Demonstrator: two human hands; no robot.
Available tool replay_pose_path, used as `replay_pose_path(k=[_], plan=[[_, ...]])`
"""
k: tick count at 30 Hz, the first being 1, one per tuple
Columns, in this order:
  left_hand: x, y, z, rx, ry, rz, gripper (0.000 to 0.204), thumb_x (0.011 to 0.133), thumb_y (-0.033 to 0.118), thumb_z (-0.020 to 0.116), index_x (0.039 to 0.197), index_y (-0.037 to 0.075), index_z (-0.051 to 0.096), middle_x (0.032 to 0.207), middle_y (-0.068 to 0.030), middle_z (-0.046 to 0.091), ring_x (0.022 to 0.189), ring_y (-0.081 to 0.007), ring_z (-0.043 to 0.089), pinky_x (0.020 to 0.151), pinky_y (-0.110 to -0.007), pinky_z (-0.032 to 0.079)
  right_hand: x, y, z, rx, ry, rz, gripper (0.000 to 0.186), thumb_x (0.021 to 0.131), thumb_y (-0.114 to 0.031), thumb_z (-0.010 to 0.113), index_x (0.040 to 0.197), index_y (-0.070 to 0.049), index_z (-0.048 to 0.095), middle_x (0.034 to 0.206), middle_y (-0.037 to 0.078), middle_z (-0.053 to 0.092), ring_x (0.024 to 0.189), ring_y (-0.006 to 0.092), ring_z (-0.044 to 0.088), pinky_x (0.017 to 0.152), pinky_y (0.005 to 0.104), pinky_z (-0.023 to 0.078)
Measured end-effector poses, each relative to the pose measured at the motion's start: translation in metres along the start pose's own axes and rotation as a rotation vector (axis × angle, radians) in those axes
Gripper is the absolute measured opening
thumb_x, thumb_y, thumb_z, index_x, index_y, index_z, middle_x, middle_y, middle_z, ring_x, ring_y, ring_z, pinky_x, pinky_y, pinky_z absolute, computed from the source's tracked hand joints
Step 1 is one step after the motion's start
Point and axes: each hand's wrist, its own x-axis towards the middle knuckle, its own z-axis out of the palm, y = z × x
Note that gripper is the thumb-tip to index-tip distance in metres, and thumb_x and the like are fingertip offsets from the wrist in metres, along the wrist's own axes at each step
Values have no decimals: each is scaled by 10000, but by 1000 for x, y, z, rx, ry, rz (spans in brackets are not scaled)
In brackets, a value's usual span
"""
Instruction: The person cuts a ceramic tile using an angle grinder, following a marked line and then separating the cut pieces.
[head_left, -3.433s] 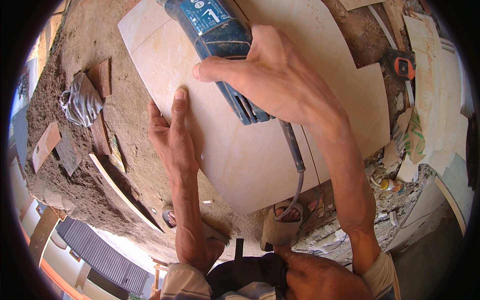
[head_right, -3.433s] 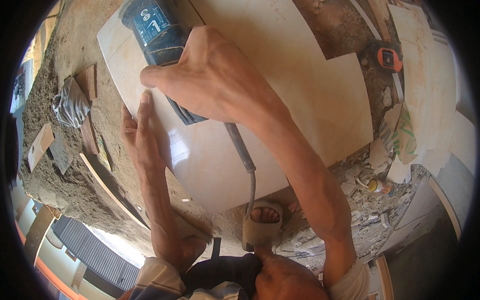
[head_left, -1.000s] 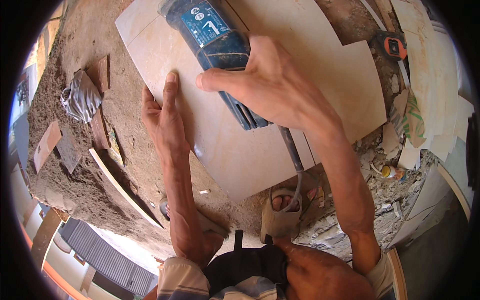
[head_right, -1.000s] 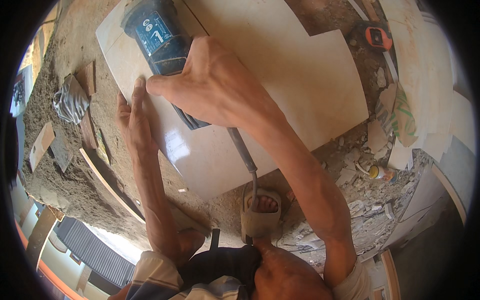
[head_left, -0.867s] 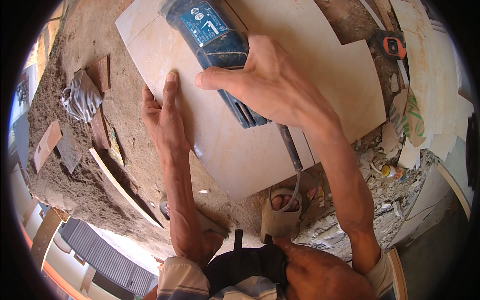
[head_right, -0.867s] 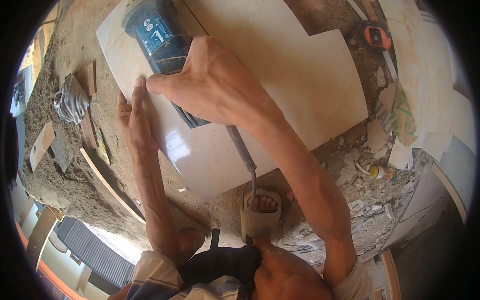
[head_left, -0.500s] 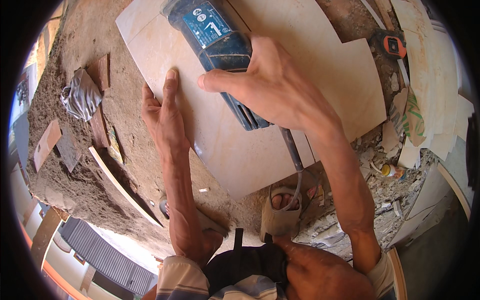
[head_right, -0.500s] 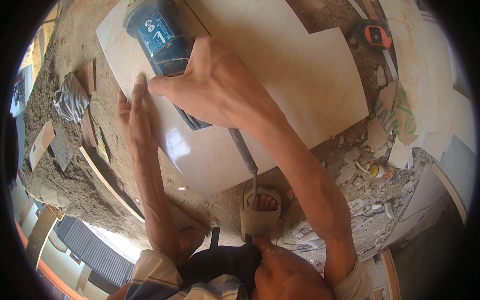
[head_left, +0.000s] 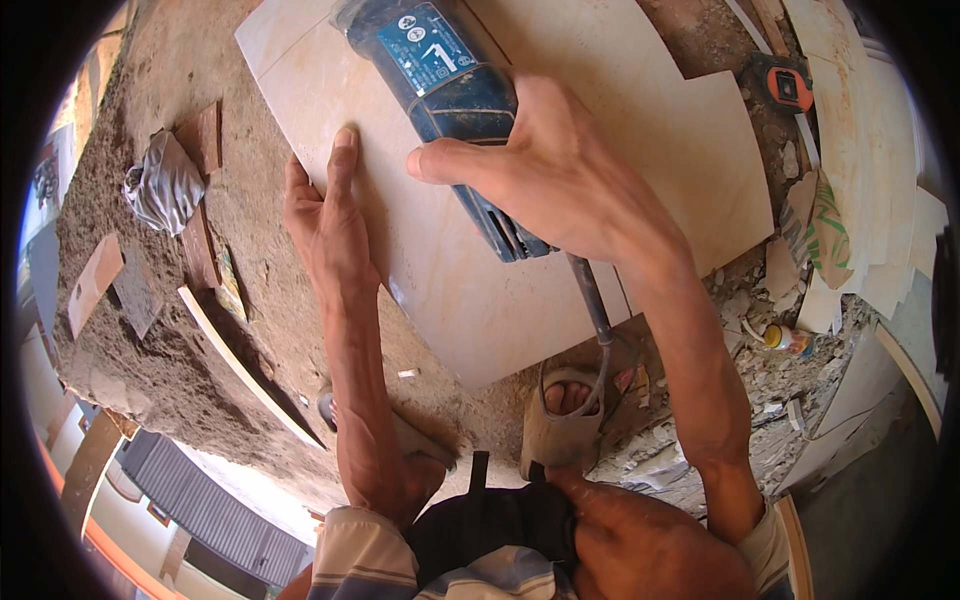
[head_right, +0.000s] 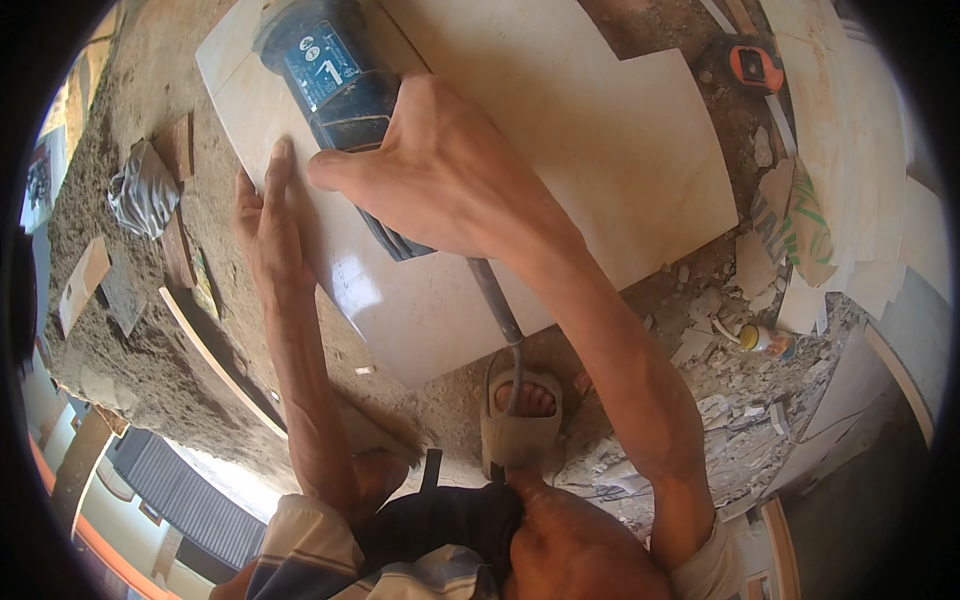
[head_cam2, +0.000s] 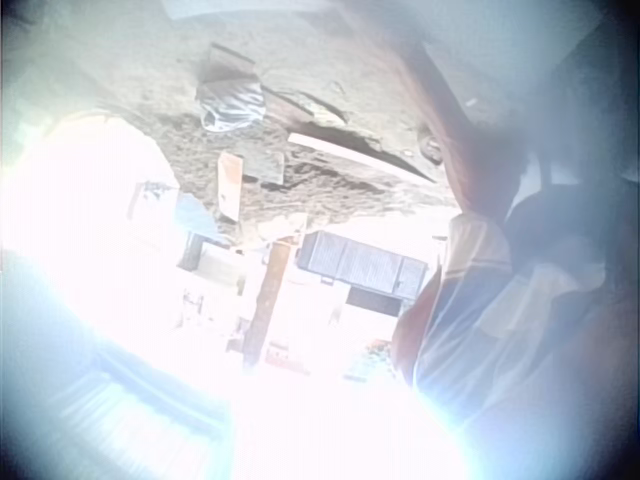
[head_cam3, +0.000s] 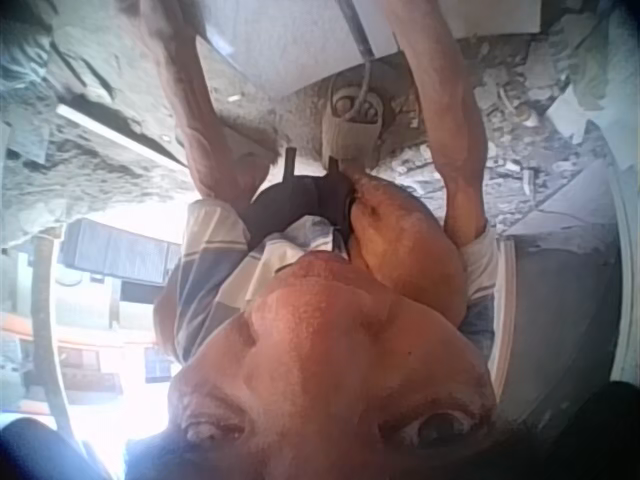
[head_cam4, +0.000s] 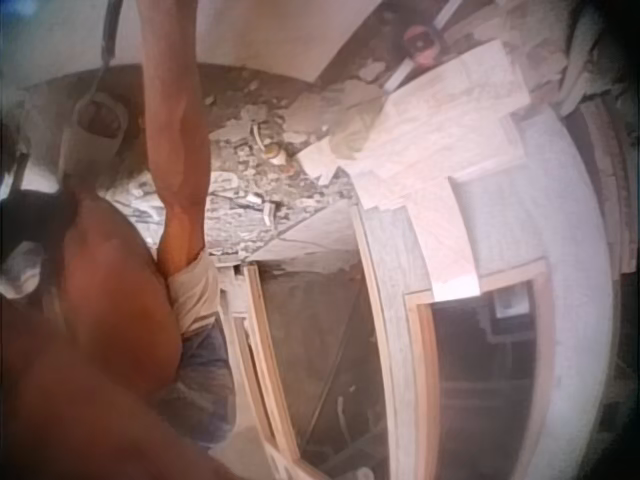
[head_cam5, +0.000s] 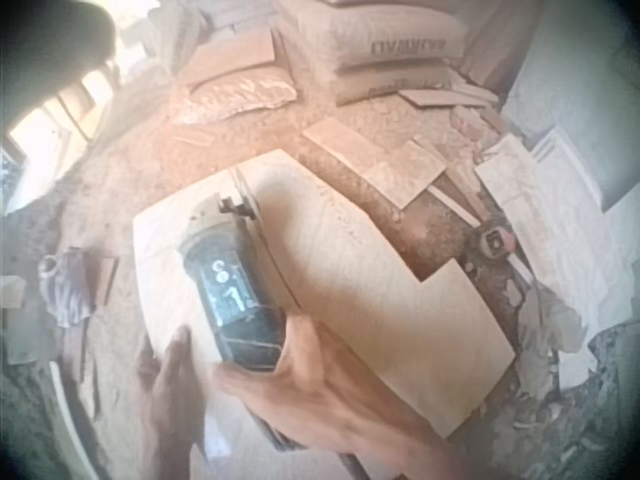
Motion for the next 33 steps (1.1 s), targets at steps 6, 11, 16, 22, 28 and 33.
replay_pose_path(k=[6,11,16,22,28,33], plan=[[2,-4,-2,-12,-6,14,625,1026,287,874,1448,-99,622,1253,-222,797,1052,-226,812,886,-346,685,-2,2,1,-12,16,-19,397,821,-377,769,644,-58,614,577,111,616,515,225,605,560,425,516],[2,-4,-2,0,-10,9,669,1010,302,890,1454,-116,614,1245,-227,800,1072,-231,810,909,-345,680,-2,4,-1,-21,2,-8,391,828,-375,764,643,-63,618,575,104,620,516,220,613,562,425,522],[4,-7,-3,23,11,15,719,1010,311,890,1465,-156,587,1254,-242,798,1086,-248,812,922,-359,678,-5,6,0,-14,3,-10,393,831,-378,764,644,-63,624,576,102,622,516,218,613,566,427,526],[1,-2,-1,54,4,-2,777,1003,327,896,1485,-183,562,1249,-261,795,1093,-271,811,957,-380,669,-9,9,-1,-20,5,-18,388,833,-381,765,648,-65,635,578,101,626,521,216,621,570,423,530],[5,-7,-5,47,10,14,709,1017,313,881,1468,-151,590,1240,-254,799,1054,-252,817,910,-364,680,-12,13,0,7,-11,-35,376,834,-377,767,663,-63,650,582,94,634,515,213,624,566,418,530],[2,-4,-2,30,-2,26,710,1017,303,881,1476,-153,589,1234,-250,801,1043,-243,819,901,-357,680,-16,14,1,4,-6,-26,372,824,-377,773,661,-65,654,584,90,639,509,208,616,557,414,524]])
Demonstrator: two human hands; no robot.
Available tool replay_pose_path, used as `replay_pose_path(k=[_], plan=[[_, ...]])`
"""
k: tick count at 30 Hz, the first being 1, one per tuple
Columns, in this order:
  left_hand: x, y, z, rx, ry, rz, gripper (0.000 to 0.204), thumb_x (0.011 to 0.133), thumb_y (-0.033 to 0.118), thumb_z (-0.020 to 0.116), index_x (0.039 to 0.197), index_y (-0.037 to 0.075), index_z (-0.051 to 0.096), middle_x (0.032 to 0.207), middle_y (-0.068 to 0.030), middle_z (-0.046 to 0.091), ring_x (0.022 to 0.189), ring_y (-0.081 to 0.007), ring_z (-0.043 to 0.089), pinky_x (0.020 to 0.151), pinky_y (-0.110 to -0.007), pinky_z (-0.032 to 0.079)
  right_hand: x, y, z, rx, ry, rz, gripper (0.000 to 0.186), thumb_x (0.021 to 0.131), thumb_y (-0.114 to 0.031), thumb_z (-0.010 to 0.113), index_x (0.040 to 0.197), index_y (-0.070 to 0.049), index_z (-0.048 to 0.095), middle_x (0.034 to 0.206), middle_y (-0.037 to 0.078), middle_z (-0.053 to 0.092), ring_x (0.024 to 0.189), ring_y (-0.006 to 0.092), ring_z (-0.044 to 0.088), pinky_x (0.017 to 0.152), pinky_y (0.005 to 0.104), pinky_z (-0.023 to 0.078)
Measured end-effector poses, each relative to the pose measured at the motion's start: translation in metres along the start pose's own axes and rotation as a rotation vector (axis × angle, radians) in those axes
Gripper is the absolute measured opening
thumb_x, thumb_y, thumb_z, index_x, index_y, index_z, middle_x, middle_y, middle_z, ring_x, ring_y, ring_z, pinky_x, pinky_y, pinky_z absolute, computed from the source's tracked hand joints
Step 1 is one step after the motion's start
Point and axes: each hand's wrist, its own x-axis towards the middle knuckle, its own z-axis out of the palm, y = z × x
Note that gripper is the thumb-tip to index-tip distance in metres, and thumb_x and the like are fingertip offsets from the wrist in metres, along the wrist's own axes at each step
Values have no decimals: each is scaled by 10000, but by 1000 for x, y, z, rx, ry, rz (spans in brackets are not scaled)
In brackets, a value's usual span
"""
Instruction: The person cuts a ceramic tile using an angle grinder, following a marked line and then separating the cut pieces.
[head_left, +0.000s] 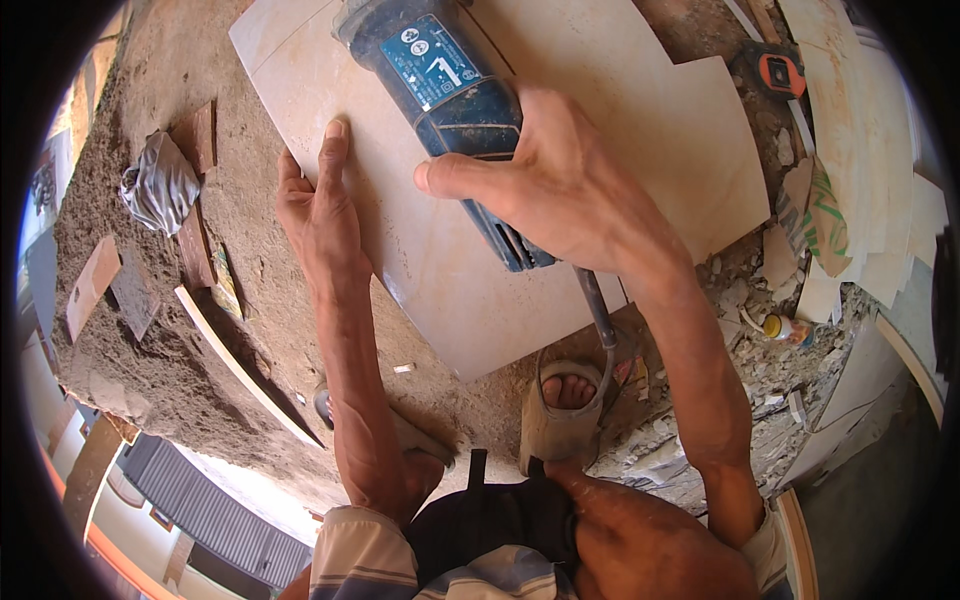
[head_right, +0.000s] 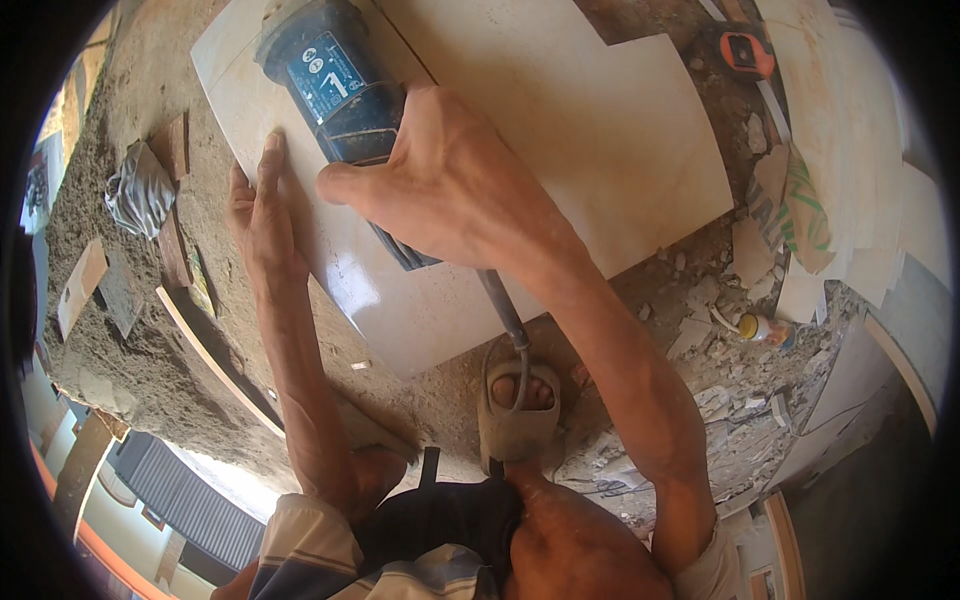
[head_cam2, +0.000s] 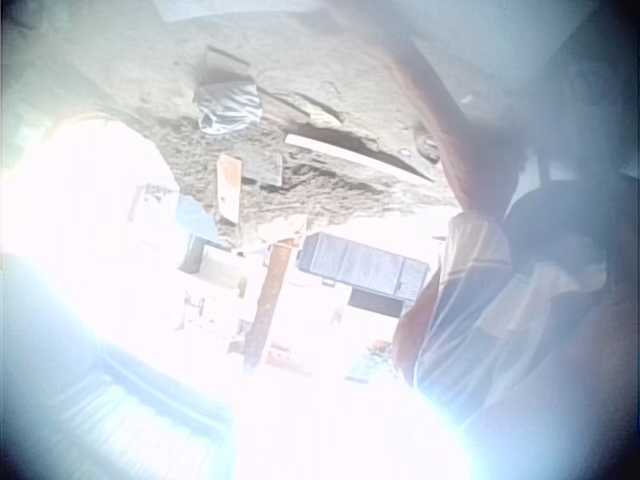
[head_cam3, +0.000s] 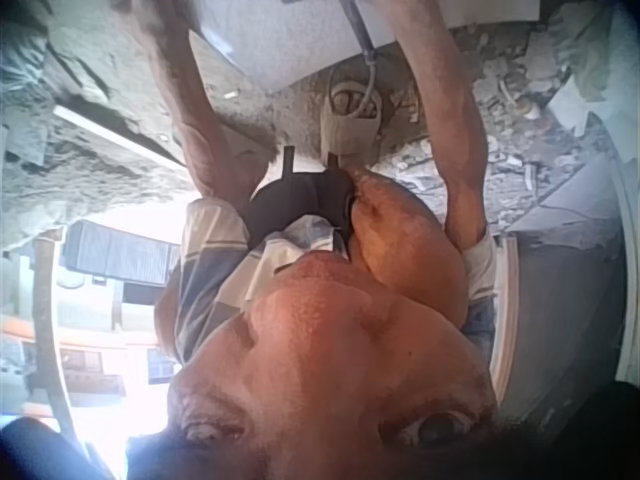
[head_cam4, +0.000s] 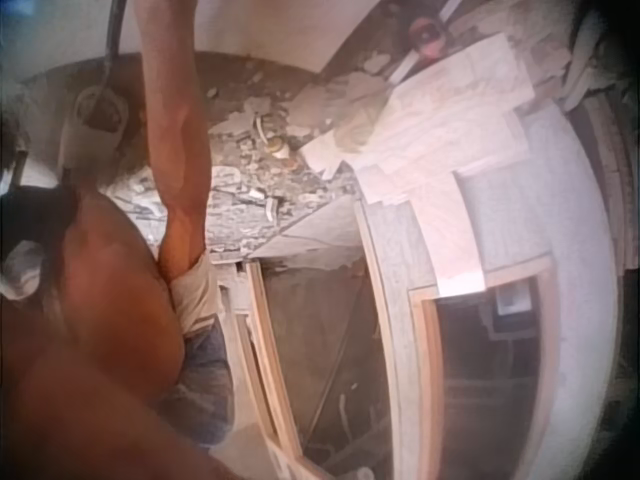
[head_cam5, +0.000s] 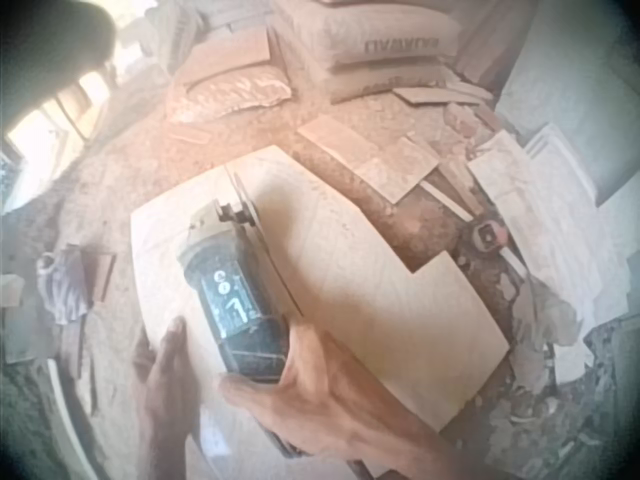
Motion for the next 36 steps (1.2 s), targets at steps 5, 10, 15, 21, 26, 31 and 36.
replay_pose_path(k=[5,10,15,21,26,31,36], plan=[[1,0,1,-21,-7,-4,693,1019,289,882,1476,-144,593,1231,-239,805,1033,-229,818,892,-353,679,2,2,-1,-3,-2,13,374,818,-383,776,653,-72,650,586,92,639,511,205,613,558,416,520],[0,2,0,-5,-1,-9,648,1019,281,883,1449,-125,615,1232,-223,807,1035,-220,813,895,-351,676,-3,0,-1,-5,-3,27,376,818,-383,778,659,-67,652,591,90,637,523,209,618,567,417,521],[0,2,1,-9,0,-5,643,1016,282,886,1440,-121,620,1235,-225,804,1043,-229,815,900,-354,679,-7,3,-1,-8,10,20,376,827,-378,777,664,-62,652,592,90,637,526,210,618,575,422,528],[1,2,0,8,-1,-3,668,1017,286,882,1453,-139,608,1231,-230,803,1040,-236,817,906,-360,682,-10,8,0,9,1,6,383,830,-373,782,659,-57,648,589,91,637,525,213,622,577,422,533],[1,1,0,11,1,-11,689,1015,298,886,1459,-145,602,1229,-226,804,1030,-230,815,908,-349,673,-9,8,0,4,-8,-3,388,837,-378,780,658,-61,646,596,92,645,526,204,630,574,414,536],[1,1,1,6,-1,6,697,1014,312,890,1457,-143,605,1222,-218,808,1042,-226,808,913,-340,662,-15,6,-1,2,-4,32,375,836,-375,785,683,-57,657,606,93,648,534,210,636,579,416,540],[2,0,0,3,-9,6,689,1019,306,883,1454,-146,600,1226,-227,804,1048,-230,807,922,-352,661,-19,6,1,12,21,36,376,828,-378,793,684,-58,659,606,91,647,533,214,638,576,420,542]])
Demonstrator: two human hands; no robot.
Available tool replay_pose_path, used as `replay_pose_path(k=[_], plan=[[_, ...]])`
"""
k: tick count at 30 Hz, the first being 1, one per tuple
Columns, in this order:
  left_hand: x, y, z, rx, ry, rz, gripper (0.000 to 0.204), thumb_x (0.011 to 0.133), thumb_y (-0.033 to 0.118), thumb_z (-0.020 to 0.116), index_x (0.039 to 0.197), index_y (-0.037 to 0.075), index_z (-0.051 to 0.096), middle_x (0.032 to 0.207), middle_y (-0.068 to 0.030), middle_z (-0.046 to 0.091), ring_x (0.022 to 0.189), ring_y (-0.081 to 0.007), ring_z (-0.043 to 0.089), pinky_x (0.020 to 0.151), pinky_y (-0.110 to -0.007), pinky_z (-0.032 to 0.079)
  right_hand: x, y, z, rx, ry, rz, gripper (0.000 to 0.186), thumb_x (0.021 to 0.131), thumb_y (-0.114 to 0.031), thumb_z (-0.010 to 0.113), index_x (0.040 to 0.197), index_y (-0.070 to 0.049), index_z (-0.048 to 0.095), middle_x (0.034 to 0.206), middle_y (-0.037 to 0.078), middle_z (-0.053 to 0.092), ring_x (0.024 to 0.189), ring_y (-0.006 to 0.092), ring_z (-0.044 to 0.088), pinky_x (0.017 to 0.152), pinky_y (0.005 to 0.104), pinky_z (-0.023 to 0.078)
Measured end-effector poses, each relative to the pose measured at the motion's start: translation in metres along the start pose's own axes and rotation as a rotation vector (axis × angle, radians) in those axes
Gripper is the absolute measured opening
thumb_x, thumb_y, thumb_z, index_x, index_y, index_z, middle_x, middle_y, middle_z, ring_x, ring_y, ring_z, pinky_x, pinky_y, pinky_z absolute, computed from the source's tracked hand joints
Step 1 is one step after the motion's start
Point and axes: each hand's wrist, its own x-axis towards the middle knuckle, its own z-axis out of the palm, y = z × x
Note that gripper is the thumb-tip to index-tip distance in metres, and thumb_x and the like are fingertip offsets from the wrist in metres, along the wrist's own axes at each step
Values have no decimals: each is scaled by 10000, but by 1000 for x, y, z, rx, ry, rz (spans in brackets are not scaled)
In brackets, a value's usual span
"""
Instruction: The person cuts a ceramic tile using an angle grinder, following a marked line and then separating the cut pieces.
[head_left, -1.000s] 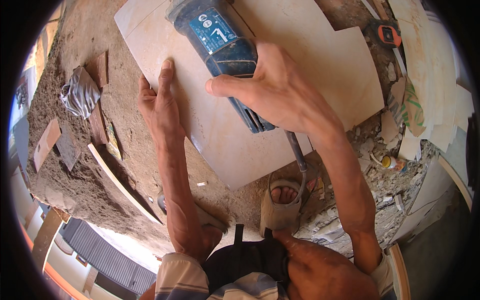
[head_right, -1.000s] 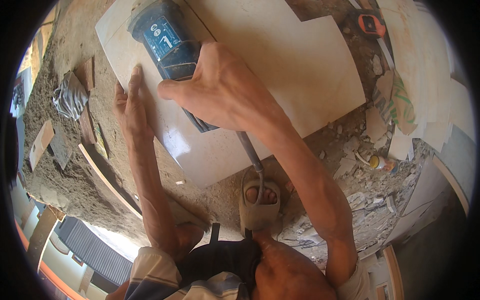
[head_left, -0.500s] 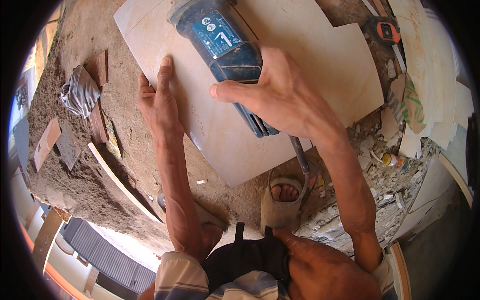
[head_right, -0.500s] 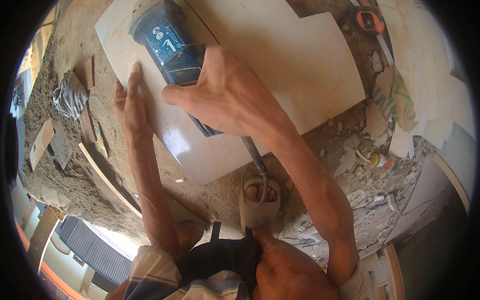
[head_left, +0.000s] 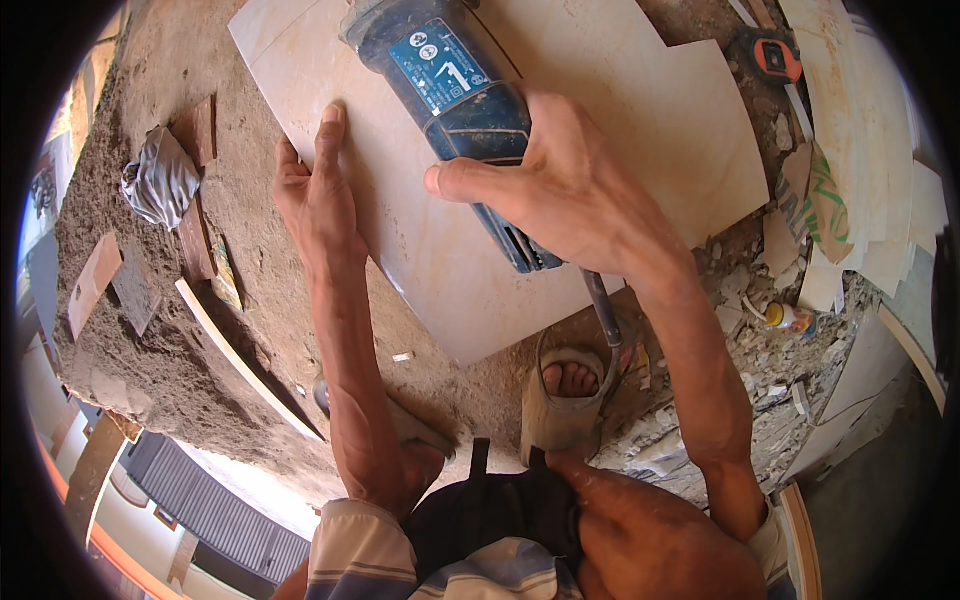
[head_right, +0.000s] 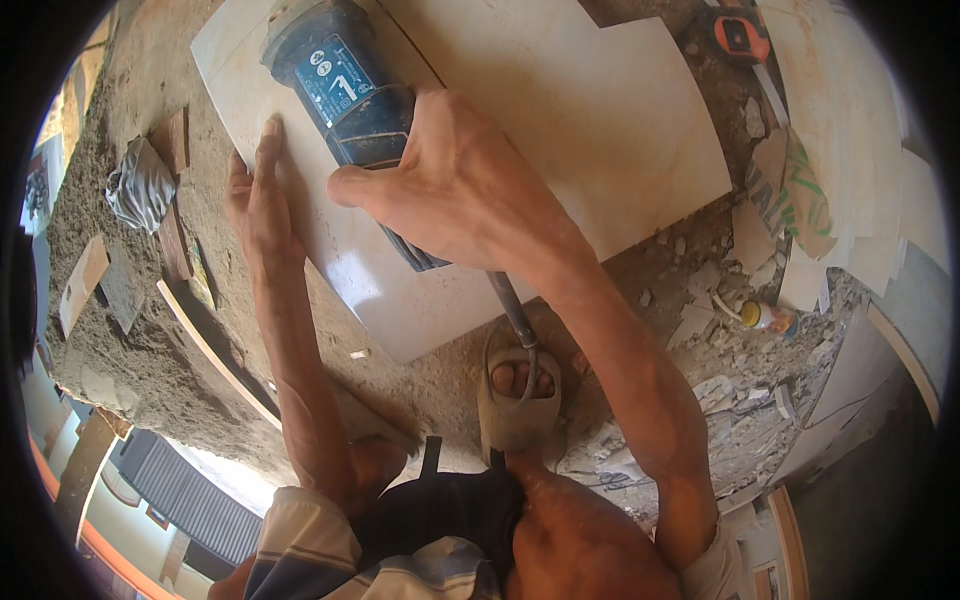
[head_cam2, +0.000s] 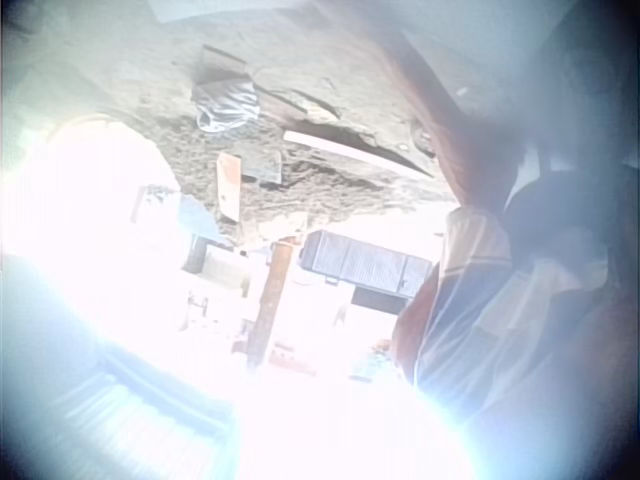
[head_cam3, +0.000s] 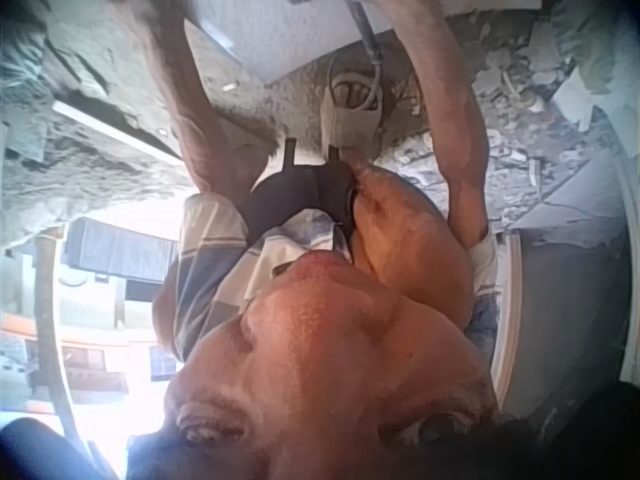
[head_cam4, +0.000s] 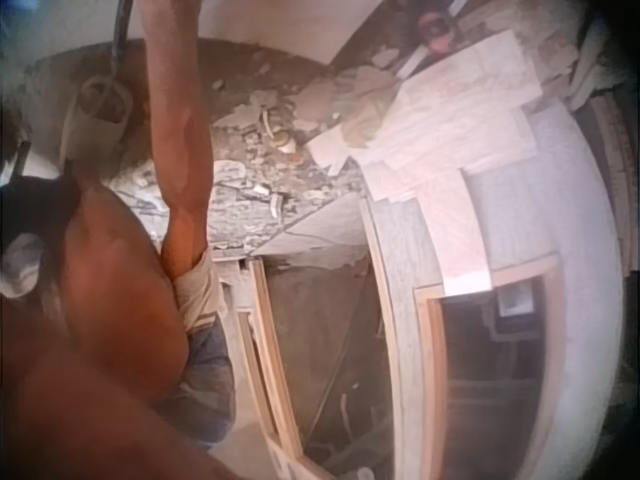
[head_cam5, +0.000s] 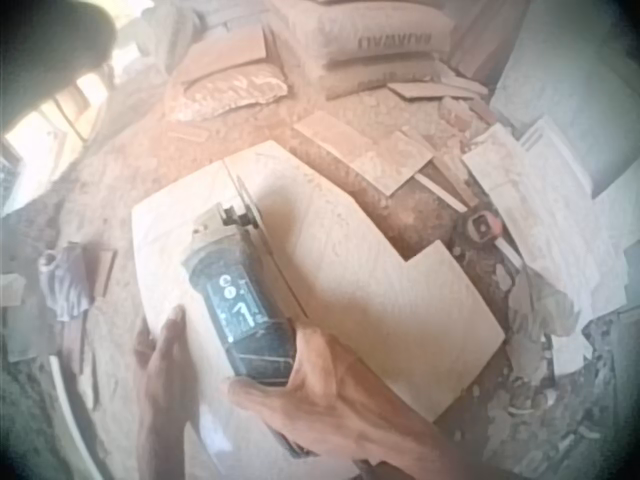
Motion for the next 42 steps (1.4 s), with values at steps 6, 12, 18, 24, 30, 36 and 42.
replay_pose_path(k=[6,12,18,24,30,36,42], plan=[[2,-3,-3,18,1,-14,714,1013,315,889,1469,-143,584,1227,-229,802,1051,-241,808,932,-358,662,-1,2,-1,-11,-26,12,383,822,-380,794,675,-52,659,608,98,655,539,221,646,579,419,547],[0,0,-1,22,-3,-7,688,1015,309,888,1462,-127,600,1232,-223,804,1053,-237,806,936,-357,659,-5,2,-1,-5,-17,15,374,827,-367,795,672,-54,660,601,98,655,529,215,641,575,411,546],[2,-3,-1,-21,-13,-3,638,1019,295,888,1443,-104,627,1241,-204,808,1067,-224,804,931,-356,659,-11,8,1,24,-16,-16,376,826,-366,804,668,-59,654,601,88,651,531,205,638,568,411,539],[1,-2,-1,-29,-15,0,620,1015,295,895,1433,-87,642,1243,-202,807,1063,-231,806,936,-363,662,-9,8,0,-15,-25,2,392,826,-382,803,652,-66,650,585,82,641,523,201,632,561,406,532],[0,0,0,3,2,-13,639,1013,307,893,1443,-87,632,1242,-206,803,1067,-239,805,943,-367,663,-16,12,0,8,-28,23,406,828,-395,801,644,-70,641,579,82,633,517,197,624,556,400,524],[3,-4,-3,-5,-4,-1,653,1011,303,893,1453,-93,623,1252,-207,800,1072,-239,803,943,-363,660,-13,12,0,-11,-29,8,413,825,-396,810,636,-81,622,584,82,634,511,201,615,557,407,525],[1,-3,-1,-32,-15,-3,649,1007,307,902,1444,-86,627,1255,-202,799,1071,-231,799,939,-360,659,-14,10,-1,-20,-13,33,403,822,-397,816,662,-72,639,600,93,648,528,220,637,577,413,540]])
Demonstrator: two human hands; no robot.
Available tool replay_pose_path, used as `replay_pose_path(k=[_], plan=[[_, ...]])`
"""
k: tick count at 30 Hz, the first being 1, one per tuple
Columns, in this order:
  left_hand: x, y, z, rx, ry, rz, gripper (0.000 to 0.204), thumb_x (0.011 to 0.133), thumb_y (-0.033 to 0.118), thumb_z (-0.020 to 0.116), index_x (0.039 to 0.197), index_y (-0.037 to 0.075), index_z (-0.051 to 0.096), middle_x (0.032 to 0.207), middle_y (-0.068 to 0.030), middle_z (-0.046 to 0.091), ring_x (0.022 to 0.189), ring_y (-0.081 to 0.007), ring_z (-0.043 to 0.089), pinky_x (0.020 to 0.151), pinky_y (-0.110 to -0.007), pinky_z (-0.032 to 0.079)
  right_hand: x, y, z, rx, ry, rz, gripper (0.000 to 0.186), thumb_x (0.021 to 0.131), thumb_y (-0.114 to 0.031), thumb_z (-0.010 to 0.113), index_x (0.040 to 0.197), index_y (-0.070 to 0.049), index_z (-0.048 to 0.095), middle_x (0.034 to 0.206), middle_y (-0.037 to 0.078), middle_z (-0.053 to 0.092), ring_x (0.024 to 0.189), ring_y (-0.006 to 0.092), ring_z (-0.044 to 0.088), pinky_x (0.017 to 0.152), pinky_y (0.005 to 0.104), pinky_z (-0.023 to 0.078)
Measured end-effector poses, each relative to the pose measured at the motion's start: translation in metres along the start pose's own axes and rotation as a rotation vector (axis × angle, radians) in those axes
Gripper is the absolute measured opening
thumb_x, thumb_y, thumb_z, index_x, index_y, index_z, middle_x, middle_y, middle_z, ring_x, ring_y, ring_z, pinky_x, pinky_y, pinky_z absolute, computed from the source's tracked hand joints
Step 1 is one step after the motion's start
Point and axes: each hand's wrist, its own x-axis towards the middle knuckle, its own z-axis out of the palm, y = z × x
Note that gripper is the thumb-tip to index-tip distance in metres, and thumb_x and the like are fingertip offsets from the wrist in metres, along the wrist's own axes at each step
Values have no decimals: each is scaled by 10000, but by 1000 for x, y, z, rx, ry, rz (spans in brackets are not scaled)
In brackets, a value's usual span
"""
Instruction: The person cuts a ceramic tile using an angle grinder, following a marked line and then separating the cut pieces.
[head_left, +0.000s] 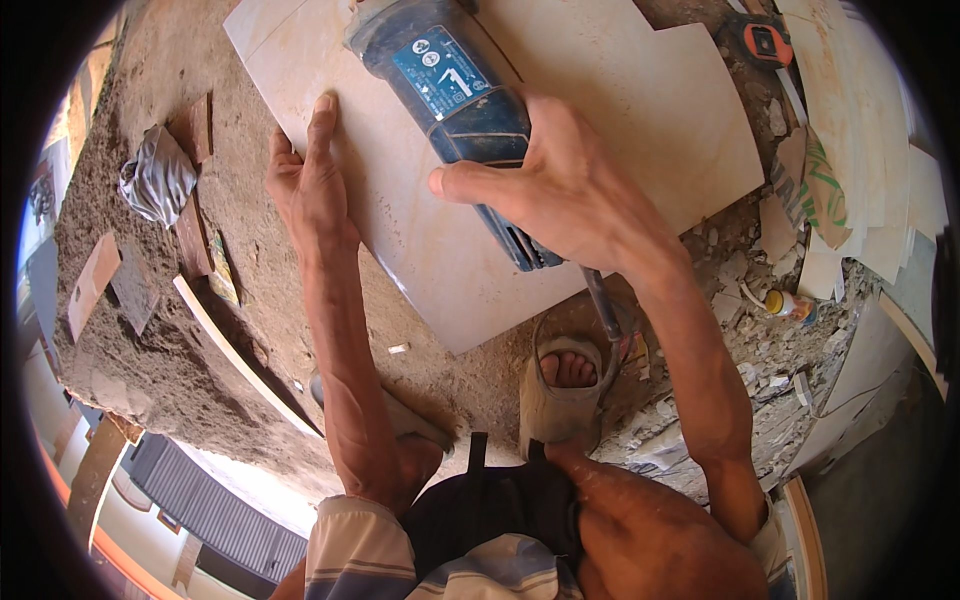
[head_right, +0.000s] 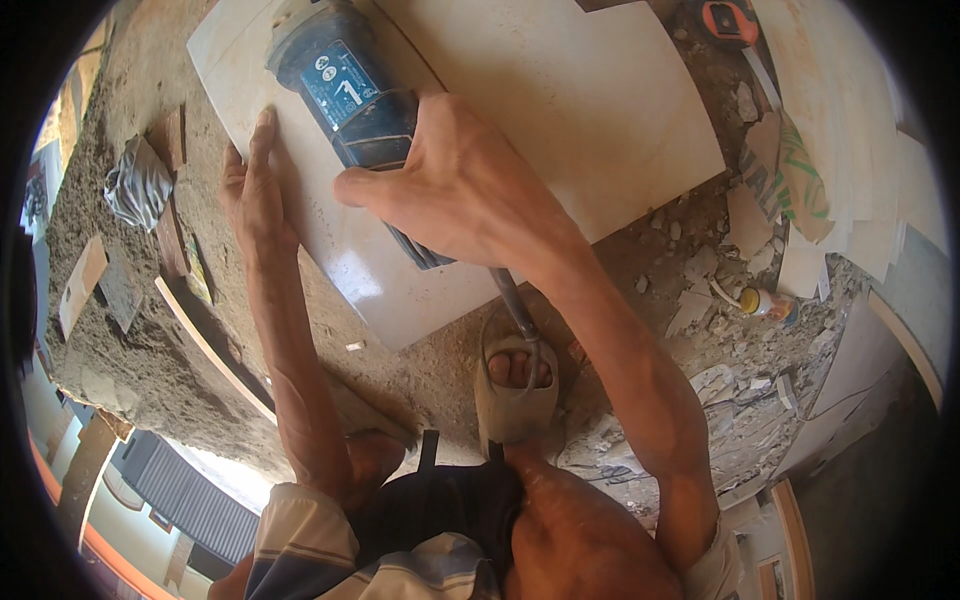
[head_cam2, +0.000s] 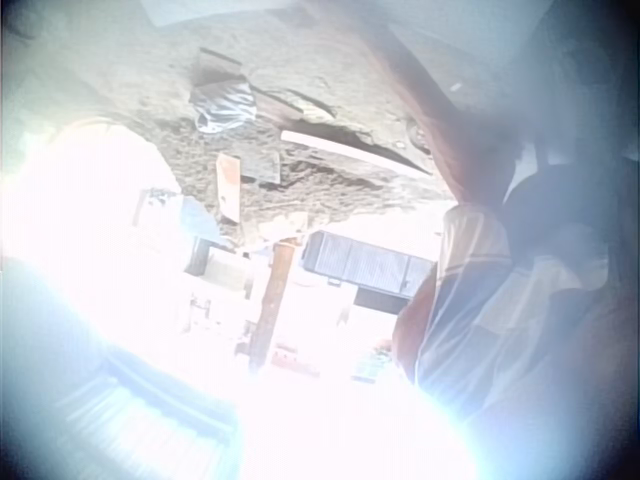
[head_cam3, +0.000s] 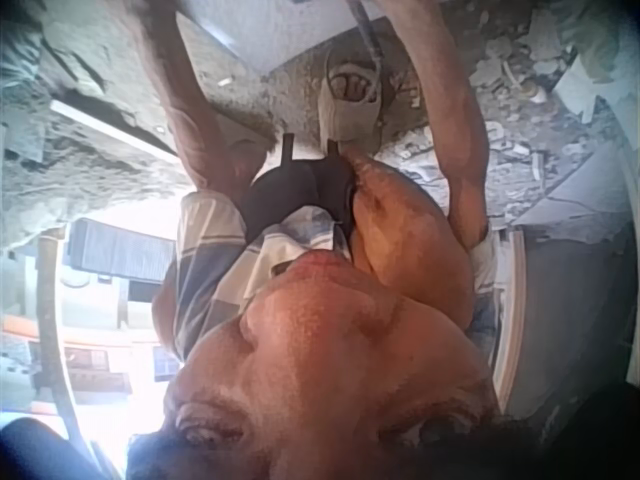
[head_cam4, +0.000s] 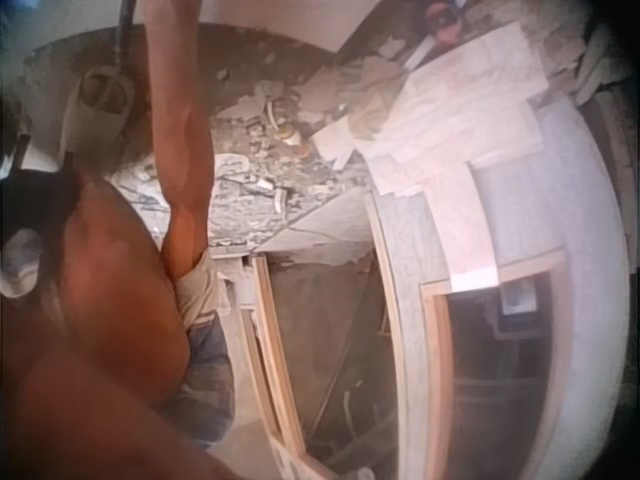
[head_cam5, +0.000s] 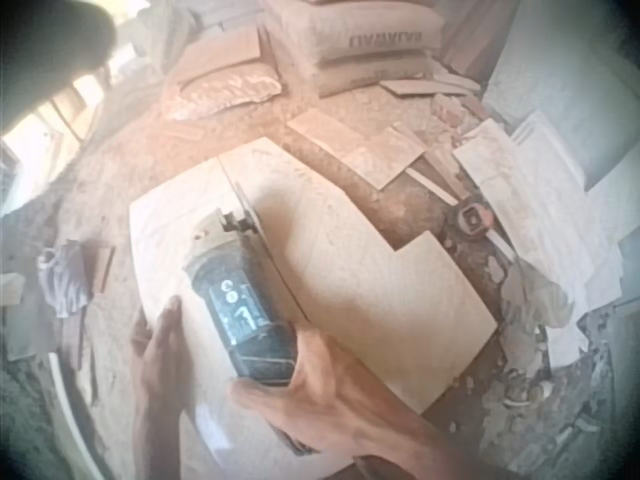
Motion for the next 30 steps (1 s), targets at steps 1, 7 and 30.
replay_pose_path(k=[1,7,30], plan=[[0,1,0,-2,5,-3,645,1006,306,903,1440,-83,629,1253,-201,799,1069,-230,799,937,-360,659,0,2,1,7,-2,2,400,821,-399,819,675,-69,647,604,97,653,536,225,648,584,413,546],[0,-1,-1,2,1,0,633,1006,304,904,1426,-82,632,1238,-195,799,1064,-229,799,927,-360,662,-6,3,1,23,6,18,402,820,-407,826,726,-49,670,623,113,677,565,229,684,604,410,569],[2,-1,-2,27,-7,-13,701,989,324,914,1457,-104,615,1273,-201,790,1113,-251,789,991,-363,646,-20,11,0,59,-33,48,465,829,-421,861,965,1,721,736,151,741,674,255,748,670,417,607]])
